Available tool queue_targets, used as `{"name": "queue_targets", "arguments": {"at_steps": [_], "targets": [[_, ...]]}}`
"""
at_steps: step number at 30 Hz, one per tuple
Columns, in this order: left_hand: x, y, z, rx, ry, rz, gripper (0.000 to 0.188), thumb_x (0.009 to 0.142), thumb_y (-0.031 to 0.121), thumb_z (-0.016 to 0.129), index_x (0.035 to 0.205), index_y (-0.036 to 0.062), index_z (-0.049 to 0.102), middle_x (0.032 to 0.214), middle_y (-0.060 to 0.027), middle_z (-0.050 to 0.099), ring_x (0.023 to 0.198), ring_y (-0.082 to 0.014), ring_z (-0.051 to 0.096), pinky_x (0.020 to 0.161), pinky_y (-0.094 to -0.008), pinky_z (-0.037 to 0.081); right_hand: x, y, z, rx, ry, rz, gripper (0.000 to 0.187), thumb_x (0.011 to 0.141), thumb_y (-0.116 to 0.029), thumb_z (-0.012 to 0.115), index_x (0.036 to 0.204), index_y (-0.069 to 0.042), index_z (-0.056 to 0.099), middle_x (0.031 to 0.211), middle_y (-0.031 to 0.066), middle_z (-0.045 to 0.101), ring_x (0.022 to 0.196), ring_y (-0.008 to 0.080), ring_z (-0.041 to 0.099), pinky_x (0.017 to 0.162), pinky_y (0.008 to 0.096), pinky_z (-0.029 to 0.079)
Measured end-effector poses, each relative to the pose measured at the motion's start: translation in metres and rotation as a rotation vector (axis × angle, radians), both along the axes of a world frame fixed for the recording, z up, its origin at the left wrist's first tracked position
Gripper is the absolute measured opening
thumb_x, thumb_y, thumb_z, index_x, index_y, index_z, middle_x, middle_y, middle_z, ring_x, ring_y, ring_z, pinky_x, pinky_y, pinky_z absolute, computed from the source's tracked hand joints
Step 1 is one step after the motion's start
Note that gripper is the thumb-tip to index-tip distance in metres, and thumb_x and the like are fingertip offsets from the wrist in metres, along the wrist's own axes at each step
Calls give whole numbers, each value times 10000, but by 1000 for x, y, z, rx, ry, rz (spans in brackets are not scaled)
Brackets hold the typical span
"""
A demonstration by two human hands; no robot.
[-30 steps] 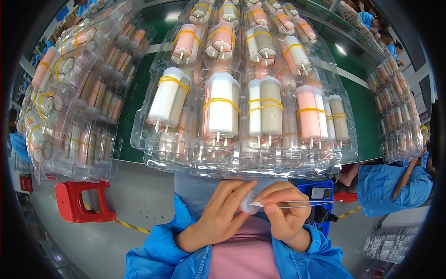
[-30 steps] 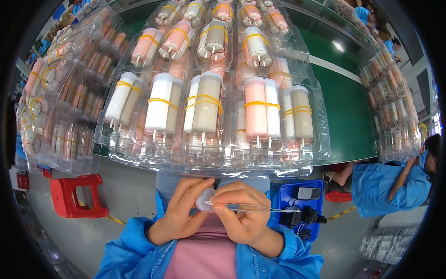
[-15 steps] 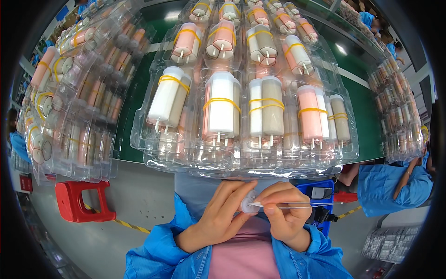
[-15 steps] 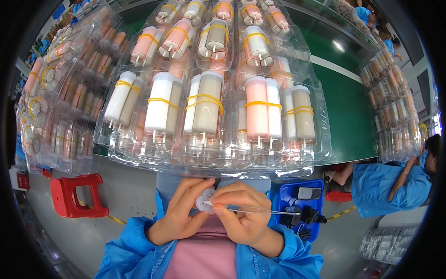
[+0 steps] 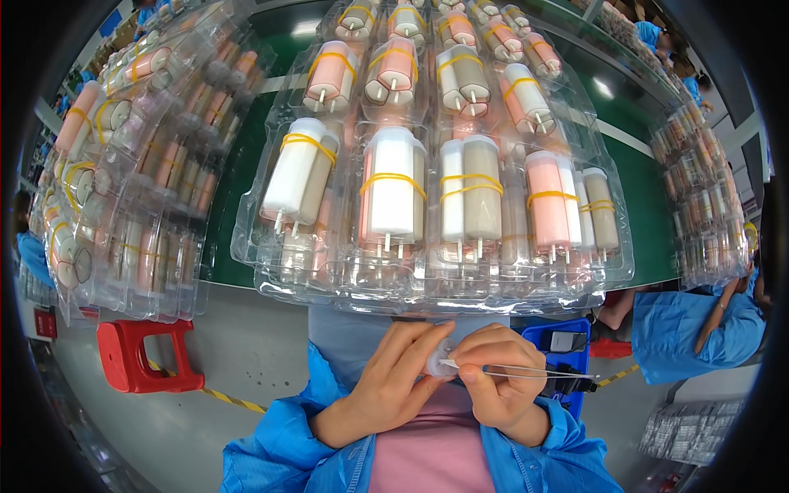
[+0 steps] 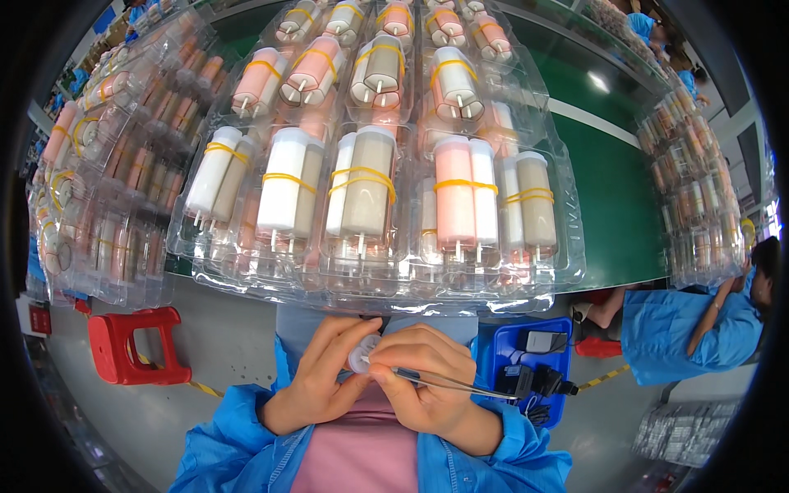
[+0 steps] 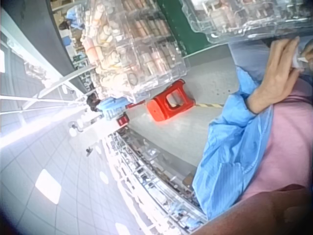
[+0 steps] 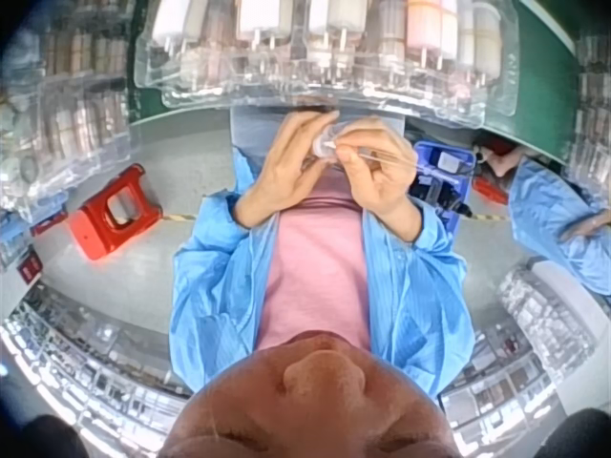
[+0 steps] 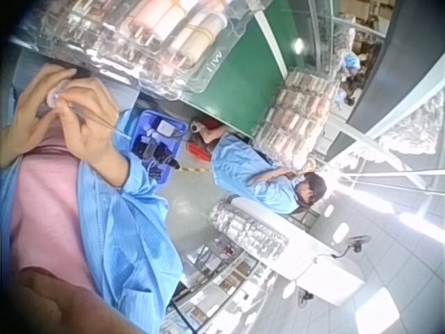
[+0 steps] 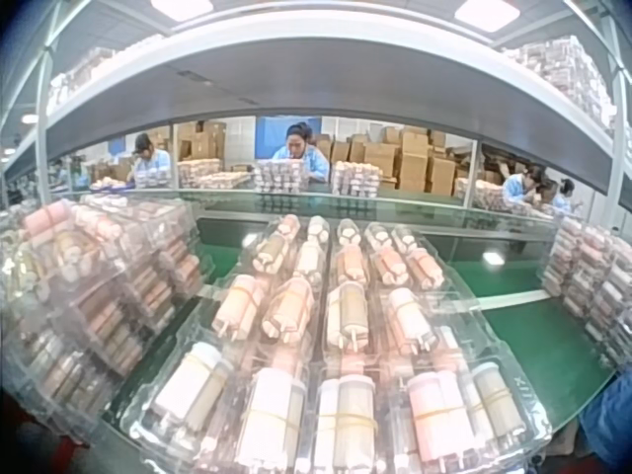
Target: Using tweezers to assemble small components into cylindrical tubes on a factory production line.
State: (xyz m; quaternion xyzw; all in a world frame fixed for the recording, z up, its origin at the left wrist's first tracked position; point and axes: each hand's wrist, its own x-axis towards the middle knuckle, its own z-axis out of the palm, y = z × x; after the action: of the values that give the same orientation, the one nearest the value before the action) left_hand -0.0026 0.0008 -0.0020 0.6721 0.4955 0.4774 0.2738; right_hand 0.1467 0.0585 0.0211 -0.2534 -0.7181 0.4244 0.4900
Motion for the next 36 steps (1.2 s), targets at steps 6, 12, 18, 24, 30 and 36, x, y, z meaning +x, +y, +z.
{"name": "queue_targets", "arguments": {"at_steps": [6,12,18,24,30,36], "targets": [[0,2,-8,101,151,35,622,634,-40,709,1224,-50,513,1075,-178,519,908,-316,541,752,-363,461,1,3,10,-20,-130,2,90,759,-17,687,811,14,619,741,124,636,629,225,612,564,294,482],[1,2,-4,74,65,68,609,630,-44,718,1210,-36,530,1053,-165,520,906,-311,542,754,-363,464,2,-4,-2,-250,166,-10,88,819,-17,631,878,43,609,831,158,633,723,180,599,632,276,480],[-1,-1,-3,38,33,55,546,695,-27,718,1209,-37,535,1096,-169,523,933,-271,552,741,-306,487,5,-9,-8,-275,229,10,106,829,-7,609,917,52,601,876,174,627,765,187,594,671,274,477],[2,-2,-3,-10,-101,88,521,655,0,746,1140,-11,557,1068,-160,559,918,-319,572,761,-366,473,5,-7,-7,-254,193,30,122,820,-17,634,919,47,606,863,169,632,740,185,603,657,272,485],[13,-4,-19,-65,-529,-1,456,723,22,746,1100,12,488,1045,-183,581,869,-291,611,703,-332,502,3,-8,-3,-234,191,61,139,802,-29,661,919,32,616,843,176,649,719,207,630,625,291,497],[10,-6,-21,-81,-394,-29,443,729,4,720,1100,12,478,1003,-170,595,830,-289,603,688,-334,494,1,-3,-2,-84,129,33,137,787,-30,679,897,27,620,835,157,661,715,230,632,624,310,500]]}}
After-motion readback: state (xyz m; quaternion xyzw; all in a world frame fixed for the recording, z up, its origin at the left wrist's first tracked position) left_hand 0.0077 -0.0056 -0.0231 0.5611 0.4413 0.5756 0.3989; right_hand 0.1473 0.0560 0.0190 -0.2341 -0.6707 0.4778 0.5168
